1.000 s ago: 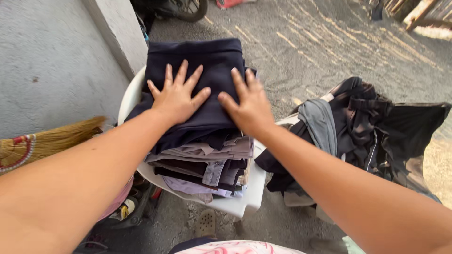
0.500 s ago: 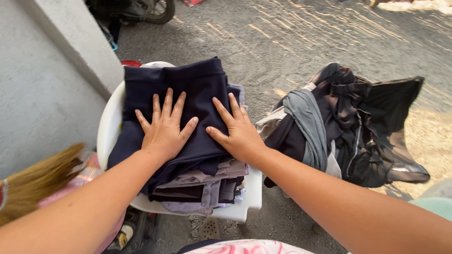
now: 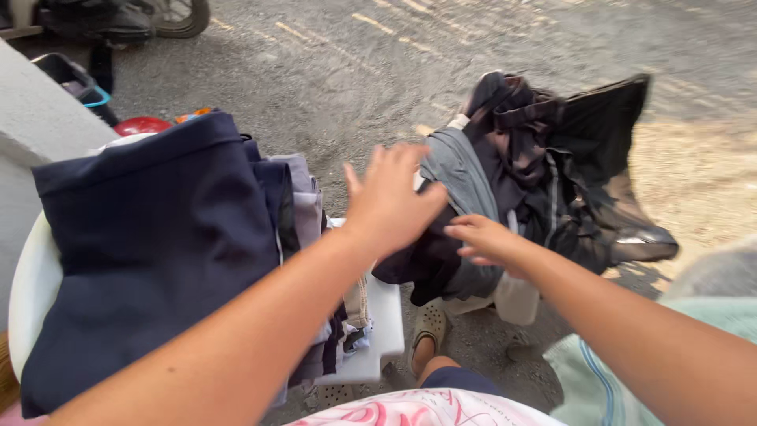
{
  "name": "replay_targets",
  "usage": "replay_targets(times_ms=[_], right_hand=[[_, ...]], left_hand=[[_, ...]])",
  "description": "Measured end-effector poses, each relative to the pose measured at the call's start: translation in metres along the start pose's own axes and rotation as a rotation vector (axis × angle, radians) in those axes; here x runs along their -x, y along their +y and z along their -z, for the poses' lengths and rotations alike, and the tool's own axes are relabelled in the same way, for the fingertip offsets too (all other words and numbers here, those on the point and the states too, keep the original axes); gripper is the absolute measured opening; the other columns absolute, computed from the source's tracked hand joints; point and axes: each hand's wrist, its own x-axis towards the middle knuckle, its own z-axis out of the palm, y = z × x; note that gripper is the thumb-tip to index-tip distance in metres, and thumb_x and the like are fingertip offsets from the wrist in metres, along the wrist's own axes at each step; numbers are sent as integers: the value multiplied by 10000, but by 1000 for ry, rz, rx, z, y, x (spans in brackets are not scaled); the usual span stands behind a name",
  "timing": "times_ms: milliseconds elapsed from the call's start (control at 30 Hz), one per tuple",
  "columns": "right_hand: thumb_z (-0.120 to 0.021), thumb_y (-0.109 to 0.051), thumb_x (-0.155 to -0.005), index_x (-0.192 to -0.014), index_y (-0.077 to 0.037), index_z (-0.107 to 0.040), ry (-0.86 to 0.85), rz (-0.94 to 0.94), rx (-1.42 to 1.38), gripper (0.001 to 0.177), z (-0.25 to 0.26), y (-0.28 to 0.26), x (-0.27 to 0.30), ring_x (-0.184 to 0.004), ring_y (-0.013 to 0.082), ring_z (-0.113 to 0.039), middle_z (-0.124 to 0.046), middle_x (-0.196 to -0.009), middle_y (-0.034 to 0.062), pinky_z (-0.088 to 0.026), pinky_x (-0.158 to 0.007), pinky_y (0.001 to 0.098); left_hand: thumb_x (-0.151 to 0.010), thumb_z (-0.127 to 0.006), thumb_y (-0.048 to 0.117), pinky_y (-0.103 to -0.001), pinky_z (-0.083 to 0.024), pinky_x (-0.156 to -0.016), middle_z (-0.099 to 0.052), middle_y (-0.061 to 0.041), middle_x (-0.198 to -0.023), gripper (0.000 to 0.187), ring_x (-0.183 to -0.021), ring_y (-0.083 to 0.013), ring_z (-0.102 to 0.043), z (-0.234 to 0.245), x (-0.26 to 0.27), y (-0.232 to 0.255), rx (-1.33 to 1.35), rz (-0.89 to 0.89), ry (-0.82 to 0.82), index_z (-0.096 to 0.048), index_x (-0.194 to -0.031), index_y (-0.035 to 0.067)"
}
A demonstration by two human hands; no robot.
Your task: The person folds several pairs of pants on a towel-covered outdoor table and places each folded item onto a stack on a nearby chair.
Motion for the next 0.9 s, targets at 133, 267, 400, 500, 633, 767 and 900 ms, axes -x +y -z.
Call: replay_targets(times_ms=[133,267,400,500,633,767,900], right_hand=[[-668,-460,-920,-1444,-119,-557,58,-93,-73,636,46,46,-88,-1039,204,-690,-601,-1399,94,-564,-849,345],[-742,-348,-872,-1509,-83,-452,82,-66,-280,749,60,46,-163,-962,205,-713,-588,-1408,130,-574,-752,321],[-812,-246,-837,-1611,-124,-132,60,-82,-306,1037,49,31,-182,-1001,234,-709,-546,-1387,169,-585,-781,335],[-842,-267,-855,-1599,-96,-117,-11,-173,-280,1053,28,26,-186,-950,209,-695,-566,-1347,184,-583,-763,328],[-702,-296,-918,-1252,-112,-703,-158,-120,-248,382,30,35,-195,-745,82,-586,-708,-1130,36,-546,-645,236],[-586,-200,-979,-912,-142,-618,-229,53,-425,94,57,18,-149,-614,59,-427,-460,-760,-69,-461,-572,233],[-542,-172,-944,-864,-148,-637,-500,270,-525,126,68,-29,-65,-603,48,-509,-563,-720,-78,-449,-556,246]], left_hand=[[-817,-667,405,-750,-67,-1145,-435,-82,-1531,673,-1487,-335,-276,-41,8,7,24,124,-130,-507,-1420,152],[-815,-646,391,-730,-81,-1194,-492,-34,-1501,679,-1497,-245,-327,-65,-2,0,-16,341,-320,-498,-1437,166],[-822,-651,401,-697,-104,-1200,-470,-63,-1521,682,-1462,-258,-364,-80,-9,-11,26,522,-313,-494,-1444,167],[-842,-646,427,-628,-229,-1216,-510,-108,-1506,686,-1437,-283,-428,-91,-9,-27,55,599,-303,-510,-1460,163],[-829,-656,474,-520,-433,-1191,-597,-156,-1471,726,-1368,-289,-556,-102,-19,-40,300,682,-285,-540,-1466,147],[-857,-584,553,-686,-279,-1123,-510,-53,-1538,684,-1394,-329,-433,-82,-53,-20,620,1054,-414,-560,-1470,252],[-937,-589,586,-651,-378,-1065,-489,-171,-1419,639,-1261,-438,-503,-81,-82,-23,1159,1241,-321,-473,-1418,182]])
